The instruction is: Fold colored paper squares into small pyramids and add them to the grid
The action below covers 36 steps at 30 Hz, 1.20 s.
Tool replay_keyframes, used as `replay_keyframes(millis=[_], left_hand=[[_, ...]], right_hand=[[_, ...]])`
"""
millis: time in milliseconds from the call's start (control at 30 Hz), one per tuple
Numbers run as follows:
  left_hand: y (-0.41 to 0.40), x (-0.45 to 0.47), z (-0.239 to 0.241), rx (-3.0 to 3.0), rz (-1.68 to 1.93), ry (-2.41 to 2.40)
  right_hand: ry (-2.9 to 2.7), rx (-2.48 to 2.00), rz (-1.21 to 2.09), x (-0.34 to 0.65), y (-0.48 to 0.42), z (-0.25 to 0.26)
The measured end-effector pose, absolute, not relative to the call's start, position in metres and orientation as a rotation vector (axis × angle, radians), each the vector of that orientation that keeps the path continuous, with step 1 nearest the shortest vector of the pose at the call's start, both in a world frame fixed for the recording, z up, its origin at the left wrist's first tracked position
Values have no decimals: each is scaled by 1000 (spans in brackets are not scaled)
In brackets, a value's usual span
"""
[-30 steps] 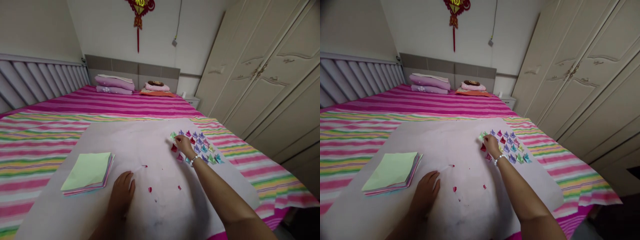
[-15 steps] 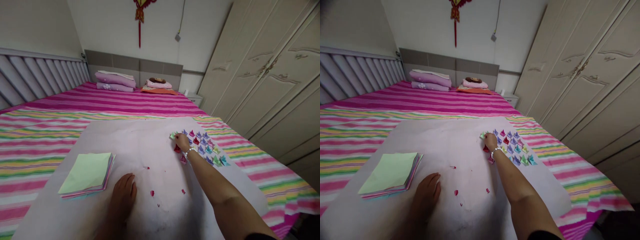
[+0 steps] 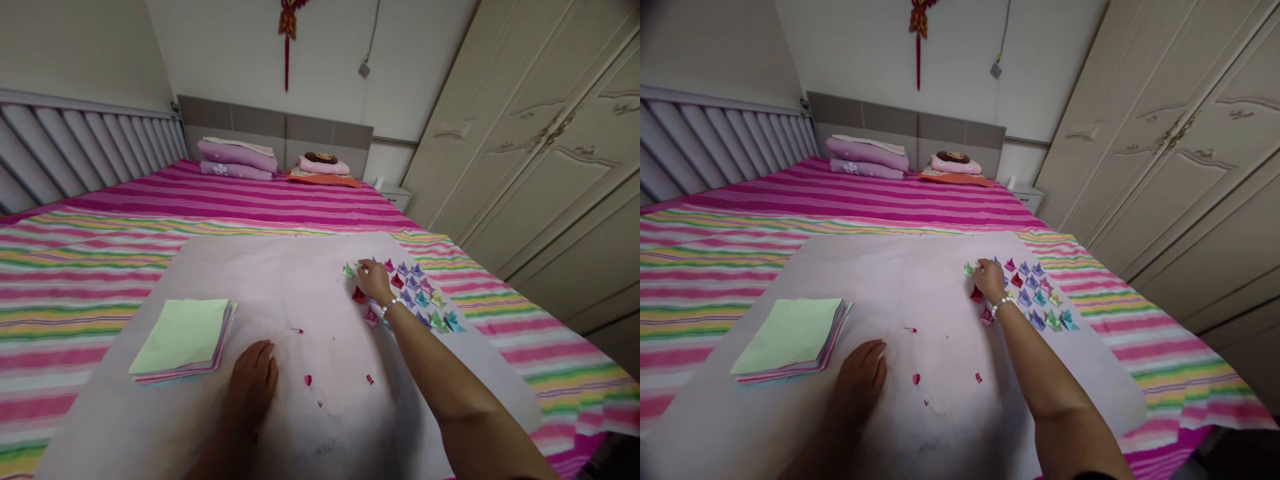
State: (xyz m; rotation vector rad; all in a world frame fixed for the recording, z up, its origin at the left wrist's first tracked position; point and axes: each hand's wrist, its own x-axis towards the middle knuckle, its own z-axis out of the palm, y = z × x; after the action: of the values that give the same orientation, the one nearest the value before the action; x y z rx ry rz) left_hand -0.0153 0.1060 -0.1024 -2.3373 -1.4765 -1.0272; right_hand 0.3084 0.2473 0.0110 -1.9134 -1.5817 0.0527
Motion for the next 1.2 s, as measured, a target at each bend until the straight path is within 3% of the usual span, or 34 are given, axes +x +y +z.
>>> replay_keyframes(millis=[367, 733, 1200], left_hand=[[110, -20, -105, -2339, -992, -1432], [114, -22, -108, -2392, -947, -1450], [113, -23, -98, -2425, -916, -1515]], right_hand=[[-1482, -1519, 27, 270, 146, -22], [-1090, -1656, -19, 336, 120, -32], [-1289, -1697, -21, 293, 104, -48]])
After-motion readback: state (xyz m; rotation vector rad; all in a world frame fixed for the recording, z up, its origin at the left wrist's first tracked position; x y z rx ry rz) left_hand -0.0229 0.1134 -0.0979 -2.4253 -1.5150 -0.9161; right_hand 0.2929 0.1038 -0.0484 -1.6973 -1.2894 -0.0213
